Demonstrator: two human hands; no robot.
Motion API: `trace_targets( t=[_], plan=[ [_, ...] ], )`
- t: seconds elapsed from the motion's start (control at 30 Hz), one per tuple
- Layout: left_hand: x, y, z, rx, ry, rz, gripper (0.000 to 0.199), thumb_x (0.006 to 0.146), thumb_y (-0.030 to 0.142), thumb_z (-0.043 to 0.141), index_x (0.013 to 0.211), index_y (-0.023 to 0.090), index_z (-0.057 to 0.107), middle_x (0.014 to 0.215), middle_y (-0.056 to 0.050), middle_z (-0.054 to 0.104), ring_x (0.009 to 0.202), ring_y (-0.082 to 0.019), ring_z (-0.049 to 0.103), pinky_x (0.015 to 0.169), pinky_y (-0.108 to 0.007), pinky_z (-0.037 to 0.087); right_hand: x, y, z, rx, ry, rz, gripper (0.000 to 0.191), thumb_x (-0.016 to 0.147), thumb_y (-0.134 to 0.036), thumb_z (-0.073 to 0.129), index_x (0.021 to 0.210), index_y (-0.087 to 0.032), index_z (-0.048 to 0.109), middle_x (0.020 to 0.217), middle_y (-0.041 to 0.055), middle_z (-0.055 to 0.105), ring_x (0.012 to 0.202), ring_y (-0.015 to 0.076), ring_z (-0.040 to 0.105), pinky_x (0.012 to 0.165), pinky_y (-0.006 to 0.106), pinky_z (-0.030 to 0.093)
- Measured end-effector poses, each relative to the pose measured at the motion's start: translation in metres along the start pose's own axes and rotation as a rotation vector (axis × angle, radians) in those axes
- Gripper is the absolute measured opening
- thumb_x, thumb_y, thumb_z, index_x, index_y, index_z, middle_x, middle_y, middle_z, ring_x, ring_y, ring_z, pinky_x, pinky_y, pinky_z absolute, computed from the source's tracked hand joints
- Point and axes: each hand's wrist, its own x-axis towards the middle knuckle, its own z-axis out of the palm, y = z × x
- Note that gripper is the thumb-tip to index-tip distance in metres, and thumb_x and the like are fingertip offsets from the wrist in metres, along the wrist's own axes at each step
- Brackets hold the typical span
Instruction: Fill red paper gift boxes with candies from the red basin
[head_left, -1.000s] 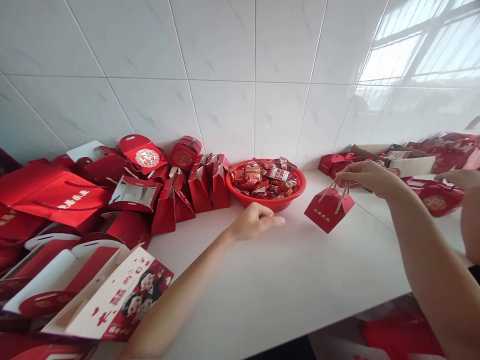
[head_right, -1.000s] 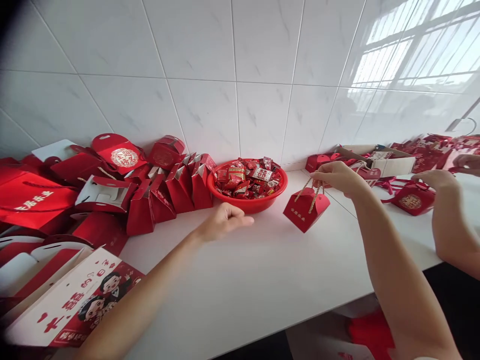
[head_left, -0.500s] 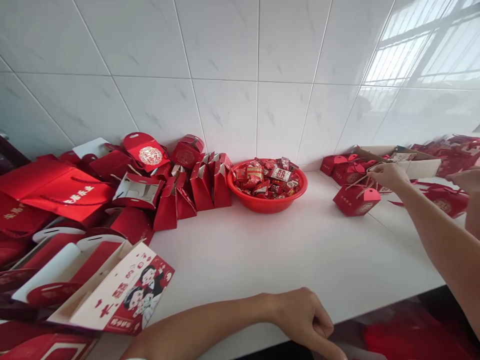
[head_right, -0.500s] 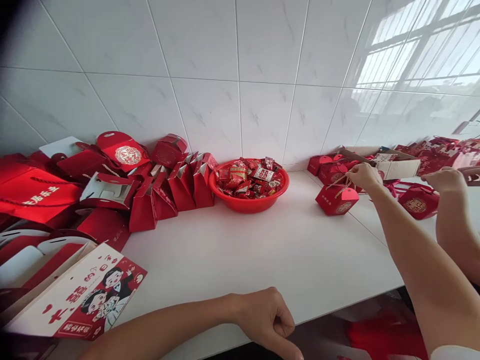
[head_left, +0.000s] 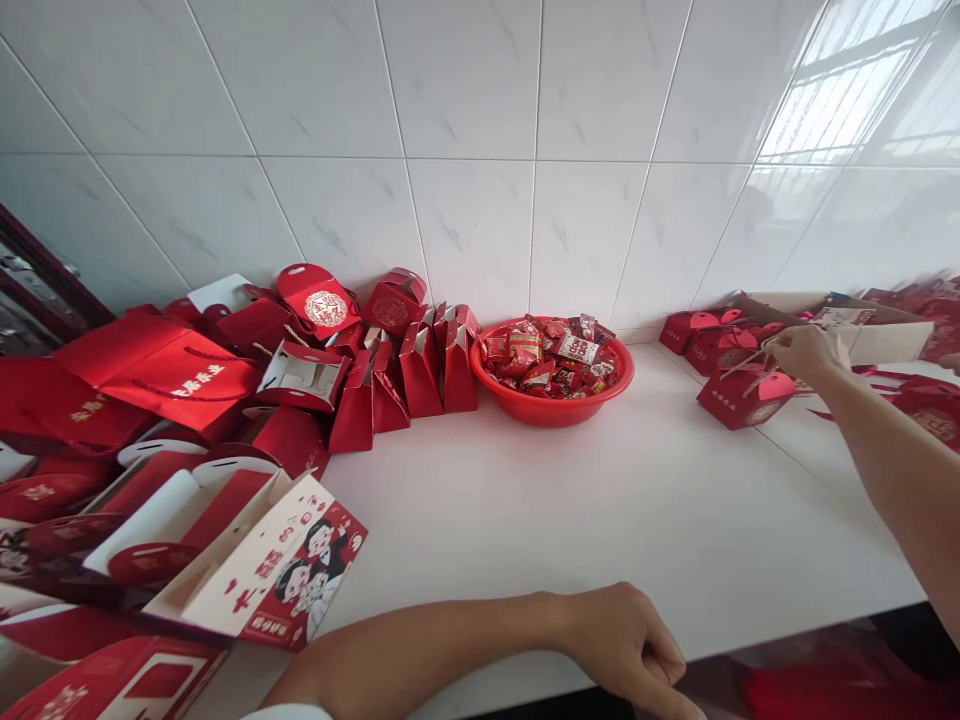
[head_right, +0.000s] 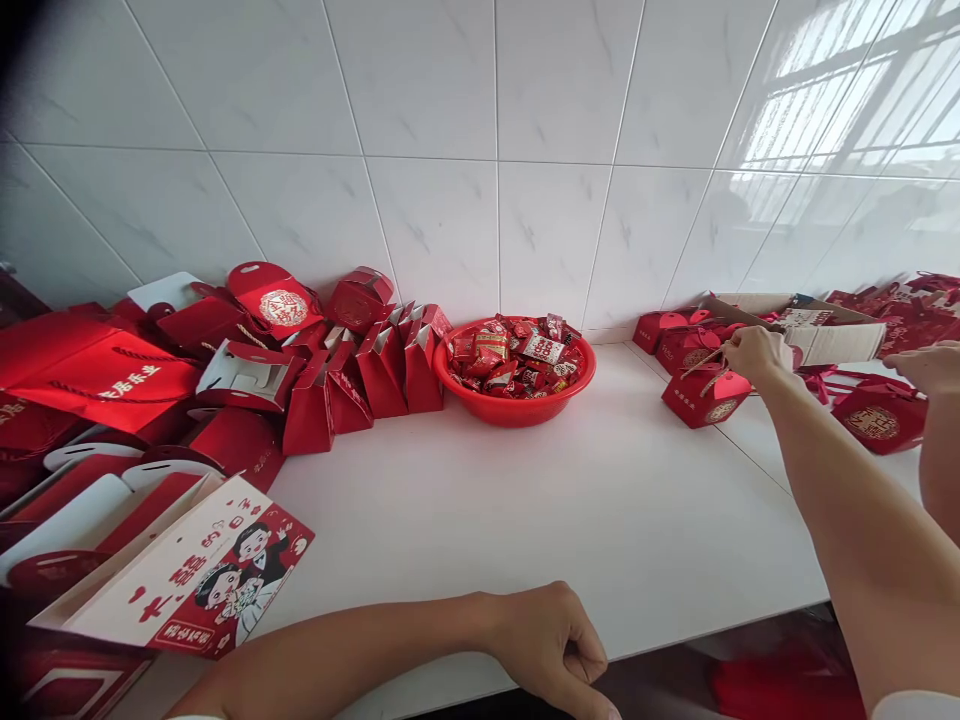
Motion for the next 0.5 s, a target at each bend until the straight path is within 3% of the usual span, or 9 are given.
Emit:
trace_targets(
  t=[0.2, 0.37, 0.43, 0.5],
  plan=[
    [0.001, 0.001, 0.001, 0.022, -0.008, 0.027, 0.068, 0.068, 0.059, 0.076, 0.052, 0.019, 0.024, 0.051, 0.008, 0.023, 0.052, -0.006, 0.022, 0.053, -0.026, 0.025, -0.010, -0.014, -0.008, 0.047, -0.058, 0.061, 0.025, 0.091, -0.019, 0.061, 0.080, -0.004, 0.078, 0.100, 0.0266, 0.070, 0.080, 0.0203, 0.059, 0.060, 0.038, 0.029],
    [-0.001, 0.006, 0.001, 0.044, -0.005, 0.079, 0.068, 0.070, 0.062, 0.072, 0.053, 0.019, 0.022, 0.051, 0.008, 0.023, 0.051, -0.006, 0.023, 0.055, -0.025, 0.027, -0.005, -0.019, -0.004, 0.061, -0.063, 0.184, 0.034, 0.081, -0.014, 0.068, 0.047, -0.013, 0.063, 0.101, 0.0265, 0.070, 0.085, 0.0241, 0.060, 0.062, 0.040, 0.032],
    [-0.002, 0.007, 0.001, 0.054, -0.012, 0.099, 0.067, 0.071, 0.062, 0.071, 0.054, 0.019, 0.022, 0.051, 0.008, 0.024, 0.052, -0.006, 0.023, 0.056, -0.025, 0.028, 0.002, -0.019, 0.003, 0.012, -0.027, 0.234, 0.045, 0.075, -0.013, 0.073, 0.036, -0.016, 0.050, 0.093, 0.0269, 0.070, 0.079, 0.0246, 0.059, 0.063, 0.041, 0.032],
    [-0.002, 0.007, 0.001, 0.065, -0.016, 0.099, 0.067, 0.073, 0.061, 0.070, 0.055, 0.020, 0.021, 0.052, 0.008, 0.023, 0.053, -0.007, 0.023, 0.056, -0.025, 0.029, 0.008, -0.019, 0.010, -0.013, 0.110, 0.183, 0.047, 0.068, -0.013, 0.077, 0.033, -0.018, 0.046, 0.079, 0.0252, 0.069, 0.073, 0.0253, 0.057, 0.063, 0.043, 0.032]
  ],
)
